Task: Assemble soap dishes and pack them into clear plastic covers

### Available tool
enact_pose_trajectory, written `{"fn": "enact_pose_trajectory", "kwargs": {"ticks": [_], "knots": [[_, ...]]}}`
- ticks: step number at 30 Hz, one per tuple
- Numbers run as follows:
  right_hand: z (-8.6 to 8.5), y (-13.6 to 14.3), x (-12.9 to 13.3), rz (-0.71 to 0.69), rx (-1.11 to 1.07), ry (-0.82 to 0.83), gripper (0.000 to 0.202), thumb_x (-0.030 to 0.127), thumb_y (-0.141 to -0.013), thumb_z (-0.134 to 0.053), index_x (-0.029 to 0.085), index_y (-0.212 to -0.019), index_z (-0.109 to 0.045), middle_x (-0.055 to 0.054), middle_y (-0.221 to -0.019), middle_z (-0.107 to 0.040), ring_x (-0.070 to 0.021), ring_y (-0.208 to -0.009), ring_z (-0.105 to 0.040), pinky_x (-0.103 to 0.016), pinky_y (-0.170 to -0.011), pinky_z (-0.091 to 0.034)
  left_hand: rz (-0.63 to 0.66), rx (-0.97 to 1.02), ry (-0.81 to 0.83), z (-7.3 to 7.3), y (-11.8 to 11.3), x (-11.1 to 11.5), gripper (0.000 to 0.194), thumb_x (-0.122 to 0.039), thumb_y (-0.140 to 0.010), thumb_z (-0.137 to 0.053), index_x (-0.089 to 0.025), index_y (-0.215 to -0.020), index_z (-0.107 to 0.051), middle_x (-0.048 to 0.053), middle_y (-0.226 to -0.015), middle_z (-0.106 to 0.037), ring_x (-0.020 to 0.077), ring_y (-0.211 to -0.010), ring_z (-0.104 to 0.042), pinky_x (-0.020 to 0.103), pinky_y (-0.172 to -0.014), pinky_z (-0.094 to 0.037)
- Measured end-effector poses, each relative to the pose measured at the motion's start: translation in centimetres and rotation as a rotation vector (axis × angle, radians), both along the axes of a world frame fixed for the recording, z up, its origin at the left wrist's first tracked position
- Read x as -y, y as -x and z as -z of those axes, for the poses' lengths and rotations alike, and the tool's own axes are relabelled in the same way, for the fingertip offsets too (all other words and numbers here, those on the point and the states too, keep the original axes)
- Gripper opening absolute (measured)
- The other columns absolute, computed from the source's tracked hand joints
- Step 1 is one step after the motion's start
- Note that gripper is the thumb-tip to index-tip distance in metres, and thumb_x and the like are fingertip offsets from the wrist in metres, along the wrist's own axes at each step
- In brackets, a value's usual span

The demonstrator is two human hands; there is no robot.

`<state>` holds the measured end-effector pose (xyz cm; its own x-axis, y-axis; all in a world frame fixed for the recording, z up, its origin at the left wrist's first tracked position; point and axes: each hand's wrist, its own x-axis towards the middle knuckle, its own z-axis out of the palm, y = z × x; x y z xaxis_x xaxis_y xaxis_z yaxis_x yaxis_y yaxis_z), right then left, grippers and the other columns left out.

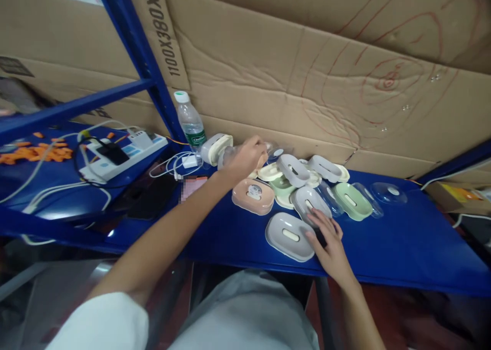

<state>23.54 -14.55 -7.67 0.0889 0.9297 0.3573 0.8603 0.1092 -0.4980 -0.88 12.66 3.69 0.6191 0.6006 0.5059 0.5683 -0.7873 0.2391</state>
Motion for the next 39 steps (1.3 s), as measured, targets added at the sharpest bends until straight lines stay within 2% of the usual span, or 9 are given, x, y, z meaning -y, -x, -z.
{"fn": "enact_pose_trajectory", "kwargs": {"ticks": [3, 7, 9, 13, 19, 23, 30, 35, 39], "knots": [[0.0, -0.3, -0.1, 0.046, -0.092, -0.025, 0.038, 0.046, -0.109, -0.054, 0.034, -0.145, -0.061, -0.007, -0.158, -0.061, -0.0295, -0.149, -0.054, -0.054, -0.122, -0.037, 0.086, -0.098, 0.061, 1.5, 0.0, -0.3, 0.024, -0.013, -0.100, -0.049, -0.016, -0.096, -0.073, 0.011, -0.113, -0.070, 0.0238, -0.112, -0.067, 0.040, -0.103, -0.054], [0.0, -0.4, -0.3, 0.103, -0.098, -0.031, 0.038, 0.046, -0.111, -0.048, 0.033, -0.144, -0.062, -0.009, -0.155, -0.063, -0.0302, -0.146, -0.056, -0.054, -0.119, -0.039, 0.204, -0.152, 0.053, 2.8, 2.9, 3.8, 0.029, -0.029, -0.109, -0.049, -0.017, -0.123, -0.070, 0.014, -0.132, -0.068, 0.0281, -0.130, -0.063, 0.048, -0.116, -0.049], [0.0, -0.2, -0.6, 0.156, -0.067, -0.017, 0.041, 0.047, -0.111, -0.046, 0.033, -0.147, -0.061, -0.009, -0.156, -0.062, -0.0315, -0.147, -0.055, -0.055, -0.117, -0.039, 0.261, -0.222, 0.079, 3.4, 4.7, 5.6, 0.038, -0.039, -0.105, -0.062, -0.022, -0.139, -0.064, 0.013, -0.146, -0.063, 0.0312, -0.142, -0.057, 0.051, -0.120, -0.046], [0.1, 0.1, -1.1, 0.252, -0.003, -0.011, 0.043, 0.047, -0.111, -0.047, 0.031, -0.149, -0.060, -0.010, -0.156, -0.062, -0.0340, -0.146, -0.053, -0.055, -0.112, -0.039, 0.285, -0.260, 0.144, 4.4, 6.8, 6.5, 0.055, -0.040, -0.100, -0.071, -0.025, -0.151, -0.057, 0.012, -0.160, -0.057, 0.0329, -0.150, -0.051, 0.055, -0.126, -0.040], [0.0, 0.3, -1.0, 0.331, 0.050, -0.065, 0.035, 0.043, -0.109, -0.051, 0.028, -0.137, -0.067, -0.009, -0.145, -0.070, -0.0334, -0.134, -0.060, -0.049, -0.104, -0.039, 0.354, -0.111, 0.336, 3.8, 5.3, 4.5, 0.039, -0.049, -0.109, -0.055, -0.022, -0.130, -0.072, 0.009, -0.133, -0.076, 0.0259, -0.125, -0.070, 0.043, -0.112, -0.053], [-0.2, 0.5, -0.9, 0.332, 0.077, -0.065, 0.035, 0.042, -0.111, -0.047, 0.027, -0.138, -0.064, -0.011, -0.143, -0.071, -0.0330, -0.133, -0.060, -0.049, -0.105, -0.037, 0.312, -0.048, 0.242, 3.2, 4.0, 4.7, 0.045, -0.051, -0.111, -0.048, -0.017, -0.125, -0.073, 0.012, -0.124, -0.078, 0.0280, -0.119, -0.072, 0.046, -0.109, -0.055], [-0.6, 0.6, -1.0, 0.337, 0.076, -0.063, 0.035, 0.042, -0.111, -0.044, 0.027, -0.137, -0.063, -0.011, -0.140, -0.072, -0.0335, -0.131, -0.060, -0.050, -0.105, -0.039, 0.135, 0.121, 0.017, 1.0, 2.5, 3.9, 0.037, -0.047, -0.109, -0.056, -0.020, -0.130, -0.070, 0.010, -0.135, -0.074, 0.0266, -0.130, -0.066, 0.045, -0.116, -0.051], [-0.7, 0.2, -0.1, 0.332, -0.046, -0.186, 0.035, 0.044, -0.109, -0.049, 0.027, -0.133, -0.068, -0.012, -0.132, -0.074, -0.0324, -0.127, -0.064, -0.052, -0.108, -0.046, 0.126, -0.056, -0.081, 2.3, 1.3, 1.5, 0.033, -0.023, -0.109, -0.046, -0.018, -0.131, -0.069, 0.014, -0.147, -0.065, 0.0299, -0.145, -0.054, 0.056, -0.128, -0.035], [-0.8, 0.2, 0.8, 0.344, -0.112, -0.288, 0.035, 0.043, -0.109, -0.050, 0.027, -0.136, -0.067, -0.012, -0.132, -0.074, -0.0311, -0.126, -0.066, -0.051, -0.107, -0.053, 0.081, -0.167, -0.084, 3.4, 2.3, 3.1, 0.039, -0.016, -0.106, -0.039, -0.016, -0.130, -0.070, 0.018, -0.147, -0.063, 0.0353, -0.144, -0.053, 0.062, -0.123, -0.039]]}}
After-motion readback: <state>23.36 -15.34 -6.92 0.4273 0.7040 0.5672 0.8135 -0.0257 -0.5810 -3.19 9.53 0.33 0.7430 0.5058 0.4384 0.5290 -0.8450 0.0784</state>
